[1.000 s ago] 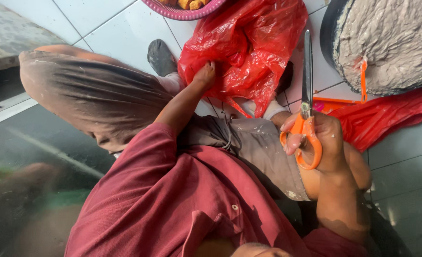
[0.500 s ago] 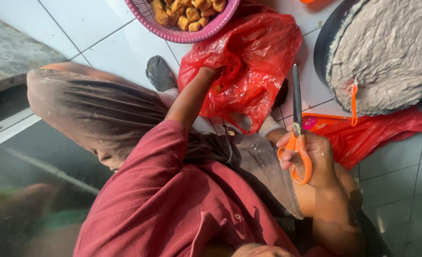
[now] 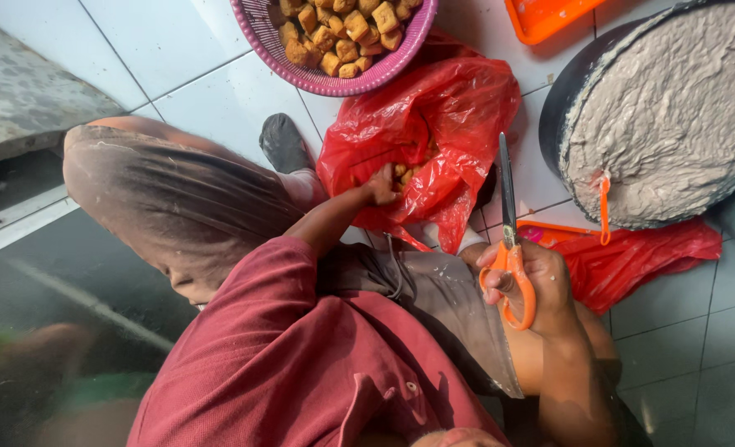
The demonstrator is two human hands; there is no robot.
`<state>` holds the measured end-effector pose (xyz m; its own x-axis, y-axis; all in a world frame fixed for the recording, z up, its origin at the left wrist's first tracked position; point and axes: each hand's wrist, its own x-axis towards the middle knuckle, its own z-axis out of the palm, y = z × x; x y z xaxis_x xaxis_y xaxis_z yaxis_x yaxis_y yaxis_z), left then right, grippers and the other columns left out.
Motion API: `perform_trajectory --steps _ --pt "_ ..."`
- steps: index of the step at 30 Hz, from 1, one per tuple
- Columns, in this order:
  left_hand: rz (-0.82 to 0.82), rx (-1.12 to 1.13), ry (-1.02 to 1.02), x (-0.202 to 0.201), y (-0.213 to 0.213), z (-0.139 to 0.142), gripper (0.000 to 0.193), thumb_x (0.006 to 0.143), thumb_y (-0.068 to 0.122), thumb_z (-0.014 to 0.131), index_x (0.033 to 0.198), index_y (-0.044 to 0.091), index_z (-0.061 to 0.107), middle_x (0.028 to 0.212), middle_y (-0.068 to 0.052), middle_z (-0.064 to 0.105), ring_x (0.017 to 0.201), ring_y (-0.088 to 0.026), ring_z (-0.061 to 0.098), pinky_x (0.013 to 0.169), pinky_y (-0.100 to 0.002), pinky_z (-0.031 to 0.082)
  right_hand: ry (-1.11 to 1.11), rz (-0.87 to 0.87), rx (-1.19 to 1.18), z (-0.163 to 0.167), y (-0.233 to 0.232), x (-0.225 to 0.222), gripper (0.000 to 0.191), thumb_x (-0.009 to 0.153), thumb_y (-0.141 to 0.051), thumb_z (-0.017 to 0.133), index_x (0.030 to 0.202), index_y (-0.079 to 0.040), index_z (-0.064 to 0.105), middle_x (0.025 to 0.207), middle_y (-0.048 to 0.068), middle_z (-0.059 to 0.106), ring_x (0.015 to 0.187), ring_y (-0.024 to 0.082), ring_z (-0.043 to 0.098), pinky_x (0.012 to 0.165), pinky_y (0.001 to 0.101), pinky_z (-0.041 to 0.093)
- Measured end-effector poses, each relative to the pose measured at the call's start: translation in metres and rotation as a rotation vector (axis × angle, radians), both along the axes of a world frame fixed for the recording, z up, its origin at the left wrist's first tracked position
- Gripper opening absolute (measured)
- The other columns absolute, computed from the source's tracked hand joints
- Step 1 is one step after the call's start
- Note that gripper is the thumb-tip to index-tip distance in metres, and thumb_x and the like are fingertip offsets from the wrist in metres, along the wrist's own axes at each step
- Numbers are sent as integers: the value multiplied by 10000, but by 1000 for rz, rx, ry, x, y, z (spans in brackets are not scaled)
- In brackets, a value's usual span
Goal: The person sits on the floor and uses orange-handled scissors to cut small brown food items one by one. The cut pieces are placed into a red plastic bag, while uncut items remain in a pink basket nearby.
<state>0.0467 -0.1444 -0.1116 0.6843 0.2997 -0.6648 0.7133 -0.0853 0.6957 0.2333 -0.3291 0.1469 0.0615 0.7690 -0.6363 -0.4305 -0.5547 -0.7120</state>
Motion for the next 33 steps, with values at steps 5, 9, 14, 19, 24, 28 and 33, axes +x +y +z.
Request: perform_trajectory --steps 5,9,14,19,24,28,33 --pt "5 -23 91 2 0 12 652 918 455 656 1338 24 404 1298 -301 606 1218 -462 586 1026 -496 477 0 -5 64 4 0 -6 375 950 -260 752 1113 58 640 792 79 649 685 142 654 636 286 552" --pt "81 44 -71 3 -5 16 486 953 357 577 1311 52 458 1264 -290 619 1186 -467 588 987 -507 472 -21 -13 42 8 -2 -12 324 937 -214 751 1079 58 645 793 91 665 667 139 649 618 279 539" --pt "44 120 -140 1 -4 15 395 995 353 494 1246 48 501 1216 -283 634 1147 -468 602 969 -521 470 -68 39 41 15 -5 -18 298 923 -166 763 1073 55 634 776 89 647 644 132 639 603 279 529" --pt "-564 152 -122 17 30 31 379 1048 409 480 1160 95 661 1285 -259 561 1075 -436 576 901 -505 468 -19 5 136 23 -15 -20 282 951 -171 741 1081 57 639 783 75 651 661 126 643 632 273 536" --pt "-183 -584 -436 34 61 89 366 1076 368 546 1269 81 668 1110 -2 637 938 -101 568 807 -253 471 4 -12 280 25 -29 -21 423 958 -298 765 1149 58 638 816 44 629 713 131 640 673 289 536" --pt "207 -746 -808 54 56 167 382 1064 319 629 1367 88 626 1098 70 650 913 4 542 783 -182 436 79 -33 313 25 -31 -21 591 918 -447 799 1150 67 621 753 103 675 676 185 622 689 364 518" --pt "507 -969 -975 48 37 228 371 1075 323 628 1355 79 614 1006 54 601 807 -21 484 723 -194 401 256 15 353 35 -26 -30 893 780 -738 737 1184 47 604 836 128 687 811 225 632 827 407 502"
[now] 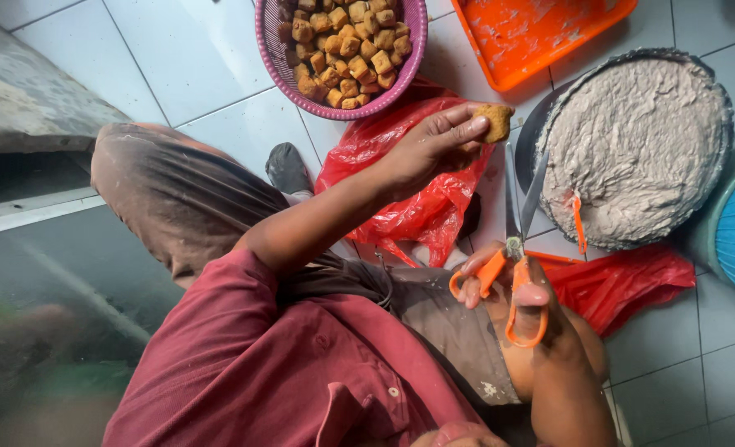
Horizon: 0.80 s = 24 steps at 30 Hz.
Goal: The person sits on the floor and uses orange-handled scissors to cut small brown food items one by one. The cut pieces are placed into a red plastic bag, while uncut items remain in a pink basket nearby.
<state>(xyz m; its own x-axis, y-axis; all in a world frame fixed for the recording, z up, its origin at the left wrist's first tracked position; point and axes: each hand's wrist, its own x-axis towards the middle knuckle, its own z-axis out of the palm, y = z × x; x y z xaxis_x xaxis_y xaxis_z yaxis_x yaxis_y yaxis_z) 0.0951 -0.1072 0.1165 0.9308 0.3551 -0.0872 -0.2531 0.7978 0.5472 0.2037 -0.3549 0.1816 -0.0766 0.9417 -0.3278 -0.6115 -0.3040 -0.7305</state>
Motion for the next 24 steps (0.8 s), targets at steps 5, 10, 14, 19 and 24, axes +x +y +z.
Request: perform_trajectory --steps 5,10,14,19,24 --pt "28 -52 -53 -11 -12 18 348 1086 328 625 1321 71 630 990 56 601 796 -31 482 711 -208 399 -109 60 -71 14 4 -9 977 714 -801 731 1173 53 608 843 123 679 872 230 635 858 391 512" --pt "16 240 -27 -13 -38 9 287 1083 327 644 1239 87 657 996 77 625 846 -5 494 746 -194 410 -123 56 -42 14 8 -5 887 778 -725 776 1170 56 621 839 116 677 848 214 634 842 368 512" --pt "79 291 13 -11 -53 -30 260 1061 328 666 1170 91 667 966 70 652 782 -5 485 677 -195 392 -150 -48 -194 6 6 -1 673 869 -548 790 1085 64 612 730 52 591 679 191 620 700 367 508" --pt "332 -294 -125 -2 -1 -86 350 1147 376 658 1257 44 653 992 23 642 733 -32 508 596 -175 383 -218 -154 -180 -1 -6 -2 520 959 -418 780 1068 55 593 694 63 579 647 140 573 665 336 473" --pt "345 -336 88 -13 32 -62 723 908 161 653 1569 120 362 1513 -45 520 1255 -118 576 1053 -261 512 -158 -28 -147 -3 2 0 648 845 -561 786 1022 33 593 616 88 599 554 183 614 578 350 505"
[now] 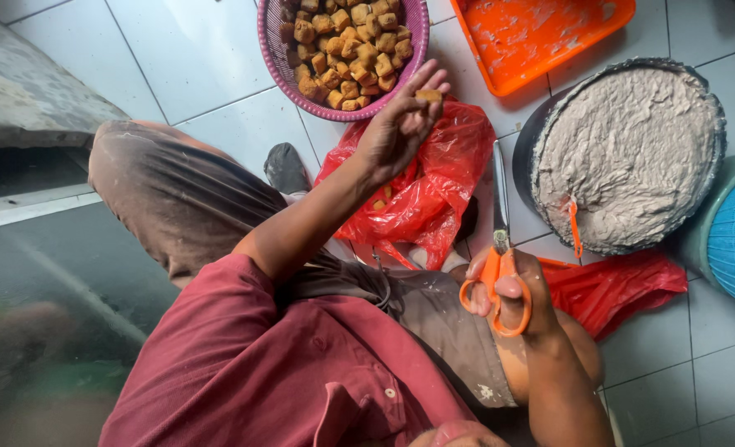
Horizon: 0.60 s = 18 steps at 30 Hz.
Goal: The person sits on the floor and uses orange-handled scissors to cut small brown food items one by one. The cut pieces are placed into a red plastic bag, while uncut items remain in a pink basket nearby.
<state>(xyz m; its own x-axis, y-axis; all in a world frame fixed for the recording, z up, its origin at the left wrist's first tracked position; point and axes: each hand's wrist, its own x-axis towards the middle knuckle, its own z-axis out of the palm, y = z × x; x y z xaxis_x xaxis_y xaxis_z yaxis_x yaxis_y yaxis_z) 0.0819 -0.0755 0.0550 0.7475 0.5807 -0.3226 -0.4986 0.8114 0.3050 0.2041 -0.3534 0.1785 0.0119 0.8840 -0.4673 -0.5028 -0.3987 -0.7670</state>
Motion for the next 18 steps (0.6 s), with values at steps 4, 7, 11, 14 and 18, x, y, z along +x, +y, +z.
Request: perform_trajectory --steps 4,7,11,14,18 --pt "-135 119 -173 -2 -23 54 684 1042 306 626 1622 141 303 1618 -68 420 1458 -188 451 1209 -460 444 19 34 50 8 9 -11 946 717 -837 682 1082 31 598 716 92 640 690 188 653 712 364 552" --pt "-119 122 -275 0 -37 81 612 1082 278 606 1616 150 336 1634 -84 421 1494 -212 439 1266 -486 390 28 101 13 16 15 -14 1007 656 -868 681 1075 44 597 755 111 647 723 210 658 751 392 558" --pt "-119 111 -353 -1 -50 90 492 1116 218 594 1566 137 414 1611 -105 471 1492 -239 473 1276 -454 381 1 145 -6 18 21 -13 1033 625 -882 672 1089 38 596 762 115 656 732 212 656 745 389 552" --pt "-92 168 -292 0 -63 89 429 1122 192 597 1521 114 459 1567 -148 522 1449 -260 517 1234 -413 389 -40 132 6 13 18 -12 1031 633 -879 671 1110 32 600 758 101 654 729 199 643 756 368 547" --pt "4 186 -177 2 -73 88 384 1133 190 595 1465 56 455 1467 -178 579 1328 -240 531 1149 -383 384 -93 119 25 6 14 -10 969 674 -817 721 1104 43 603 724 97 637 691 210 636 693 365 533"
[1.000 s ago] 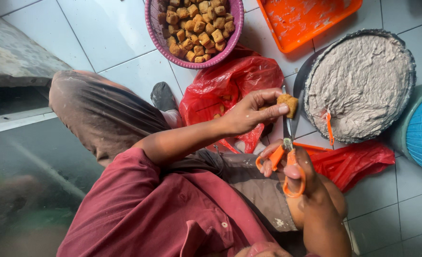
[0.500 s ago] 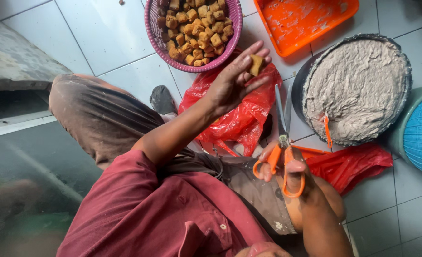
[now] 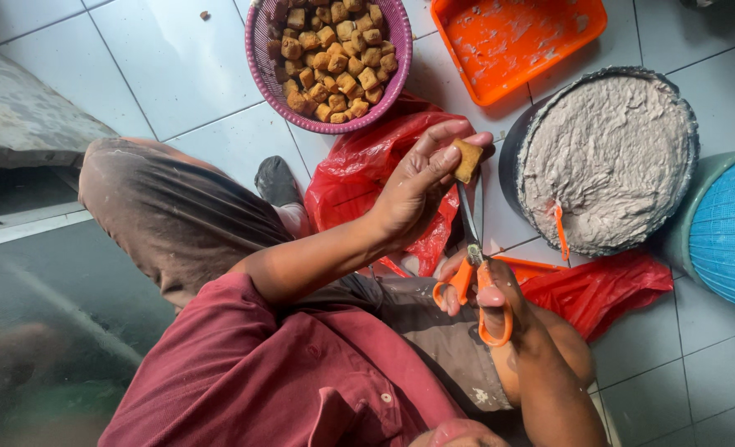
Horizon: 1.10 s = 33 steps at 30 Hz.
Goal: The person sits on the floor and uses orange-handled scissors to cut small brown food items one by one. The cut pieces are placed into a red plastic bag, while uncut items remain in a pink basket nearby.
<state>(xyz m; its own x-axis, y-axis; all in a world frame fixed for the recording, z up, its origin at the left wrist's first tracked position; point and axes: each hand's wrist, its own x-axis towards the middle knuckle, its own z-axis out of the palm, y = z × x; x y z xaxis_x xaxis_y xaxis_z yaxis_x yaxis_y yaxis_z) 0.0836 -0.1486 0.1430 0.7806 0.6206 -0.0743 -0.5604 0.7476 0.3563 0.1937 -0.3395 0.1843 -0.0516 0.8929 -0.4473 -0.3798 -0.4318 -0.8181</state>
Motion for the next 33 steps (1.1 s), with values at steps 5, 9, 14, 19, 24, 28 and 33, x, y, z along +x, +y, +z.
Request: perform_trajectory --steps 5,9,14,19,24,28,33 --pt "41 -64 34 -1 4 2 451 1094 232 588 1471 45 426 1448 -163 592 1372 -259 553 1223 -415 401 13 12 36 0 0 3 873 766 -746 747 1094 49 594 736 91 638 711 202 624 708 355 521" --pt "48 -31 76 -3 -5 7 449 1092 252 580 1465 53 429 1427 -171 602 1368 -247 565 1215 -410 401 -24 4 87 2 1 -1 874 782 -736 753 1109 57 589 743 85 634 749 205 620 736 357 528" --pt "-12 -39 122 -7 -32 10 450 1099 272 570 1476 74 424 1391 -176 621 1336 -219 563 1199 -392 390 -71 -19 128 -3 -4 -1 844 796 -725 739 1118 44 607 758 72 657 782 196 647 752 344 543" --pt "36 -28 107 -6 -38 -11 429 1105 274 571 1453 62 440 1394 -153 626 1337 -222 580 1205 -410 407 -29 -77 45 -14 -12 8 377 964 -286 779 936 50 609 769 83 632 670 168 612 651 305 509" --pt "124 66 234 -3 -7 -40 486 1070 296 604 1470 70 446 1409 -171 625 1331 -245 587 1187 -426 429 -48 -128 -44 -19 -11 11 144 933 -74 660 1006 43 622 767 71 649 603 122 605 575 261 517" --pt "324 198 744 -14 82 -70 625 1014 315 590 1546 110 334 1512 -175 490 1393 -290 472 1119 -466 373 41 -242 -2 -13 -14 11 194 964 -126 685 1007 55 632 744 59 617 624 151 623 594 285 511" --pt "504 847 852 -30 106 -133 587 1068 191 632 1558 89 325 1576 -186 438 1479 -309 458 1244 -439 411 48 -329 81 -4 -19 11 172 946 -93 703 997 53 626 732 78 620 623 159 607 627 325 522"
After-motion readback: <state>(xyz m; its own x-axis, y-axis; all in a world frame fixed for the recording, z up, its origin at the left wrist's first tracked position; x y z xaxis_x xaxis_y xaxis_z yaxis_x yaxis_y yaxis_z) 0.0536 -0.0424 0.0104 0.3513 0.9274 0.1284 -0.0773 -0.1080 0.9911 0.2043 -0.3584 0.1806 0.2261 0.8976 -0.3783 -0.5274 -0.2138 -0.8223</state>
